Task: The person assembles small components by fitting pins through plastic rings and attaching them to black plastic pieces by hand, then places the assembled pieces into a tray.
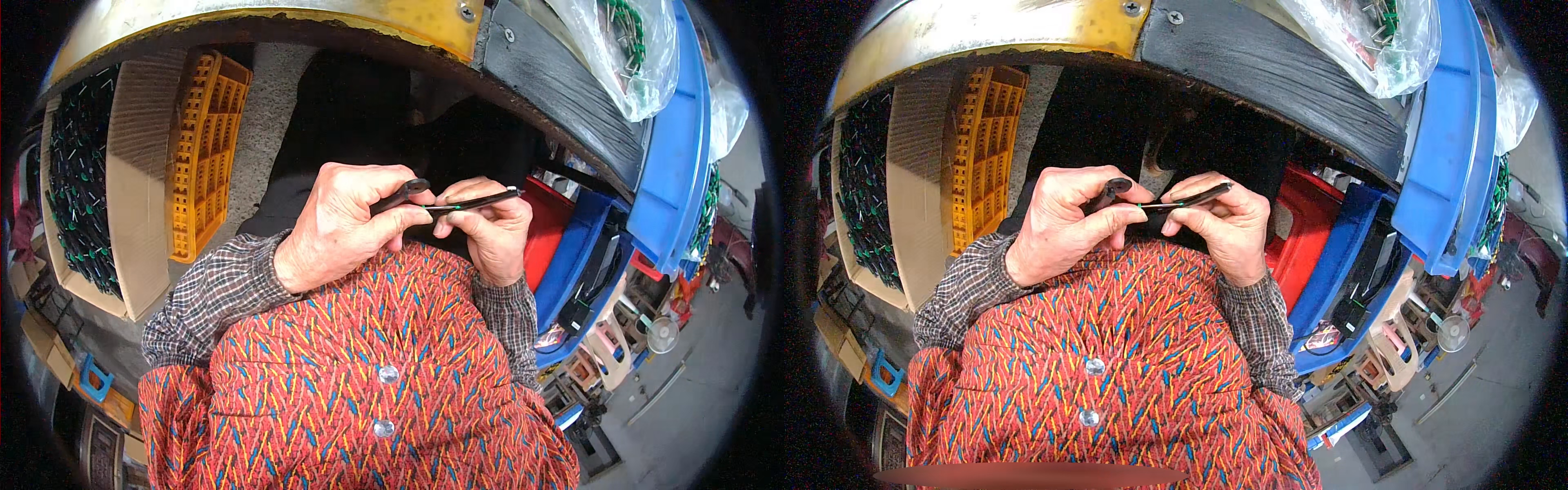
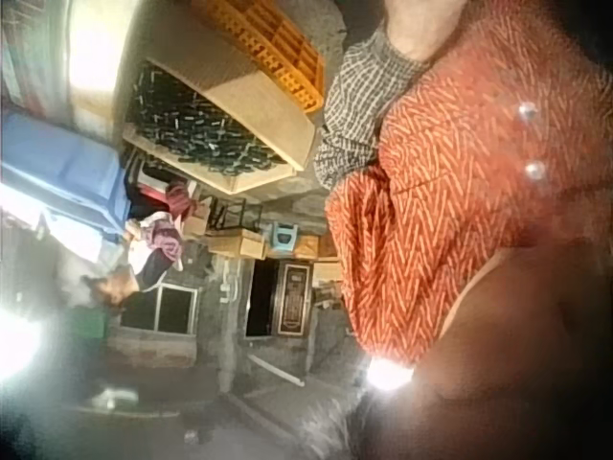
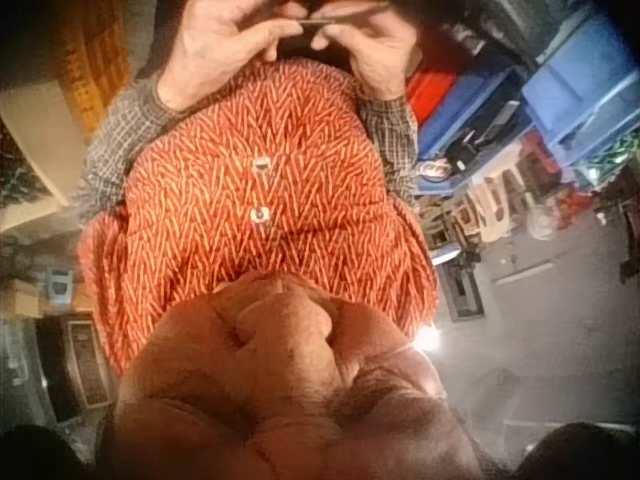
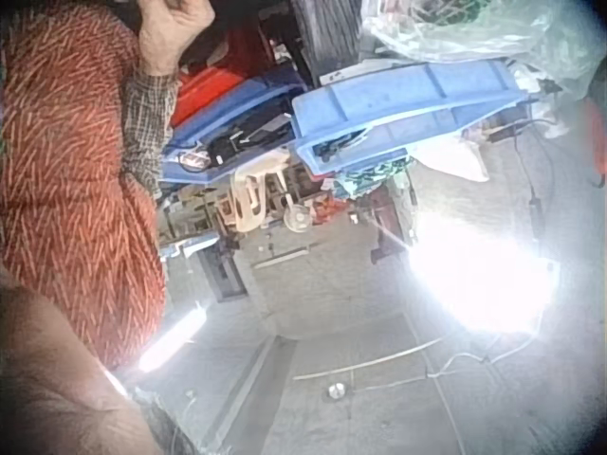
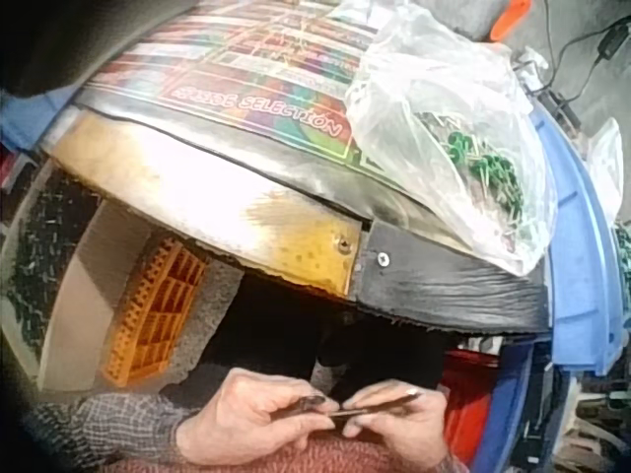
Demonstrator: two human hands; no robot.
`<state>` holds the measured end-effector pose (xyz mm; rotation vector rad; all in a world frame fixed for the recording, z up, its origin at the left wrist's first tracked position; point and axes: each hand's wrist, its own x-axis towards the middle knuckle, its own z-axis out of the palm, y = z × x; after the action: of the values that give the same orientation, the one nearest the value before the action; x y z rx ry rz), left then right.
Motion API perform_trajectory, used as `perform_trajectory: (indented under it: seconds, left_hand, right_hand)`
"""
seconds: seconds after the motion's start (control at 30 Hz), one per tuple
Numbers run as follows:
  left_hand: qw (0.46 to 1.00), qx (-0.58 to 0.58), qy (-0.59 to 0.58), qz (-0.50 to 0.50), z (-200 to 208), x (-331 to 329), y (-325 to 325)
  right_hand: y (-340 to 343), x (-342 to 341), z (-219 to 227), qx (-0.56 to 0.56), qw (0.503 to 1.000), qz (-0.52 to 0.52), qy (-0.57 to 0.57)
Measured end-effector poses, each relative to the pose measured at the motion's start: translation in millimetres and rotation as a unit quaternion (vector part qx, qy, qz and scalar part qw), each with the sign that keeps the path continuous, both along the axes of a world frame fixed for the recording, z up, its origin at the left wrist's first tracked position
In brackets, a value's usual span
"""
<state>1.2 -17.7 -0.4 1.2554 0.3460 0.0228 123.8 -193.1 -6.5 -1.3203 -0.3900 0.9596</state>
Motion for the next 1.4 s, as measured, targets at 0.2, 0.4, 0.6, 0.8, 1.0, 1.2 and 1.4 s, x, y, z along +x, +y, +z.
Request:
perform_trajectory:
  seconds: [0.2, 0.4, 0.6, 0.8, 1.0, 1.2, 1.4]
  left_hand:
    - [1.000, -0.011, 0.006, 0.007, -2.6, -0.5, -1.4]
    - [0.998, -0.050, 0.028, 0.012, -2.7, -1.2, -2.9]
    - [0.996, -0.065, 0.054, 0.000, -2.1, -1.1, -1.6]
    - [1.000, -0.002, -0.007, 0.007, -8.0, -1.3, -2.6]
    - [0.970, 0.219, -0.106, -0.011, -17.2, -1.2, 0.2]
    - [0.938, 0.304, -0.167, -0.014, -18.0, 0.5, 0.7]
    - [0.932, 0.315, -0.181, -0.016, -19.3, -2.0, -2.5]
  right_hand:
    - [0.2, -0.3, 2.1, -0.013, 1.000, -0.001, 0.020]
    - [1.7, -0.5, 10.0, -0.023, 1.000, 0.002, -0.011]
    - [0.6, -2.2, 5.3, -0.026, 0.999, -0.004, -0.027]
    - [1.3, -2.9, 6.3, -0.044, 0.999, -0.001, 0.010]
    - [1.4, -0.5, 5.1, -0.056, 0.997, 0.015, 0.056]
    - [0.9, 1.9, 1.5, -0.074, 0.993, 0.022, 0.092]
    - [-0.7, 3.1, 7.2, -0.095, 0.987, 0.039, 0.127]
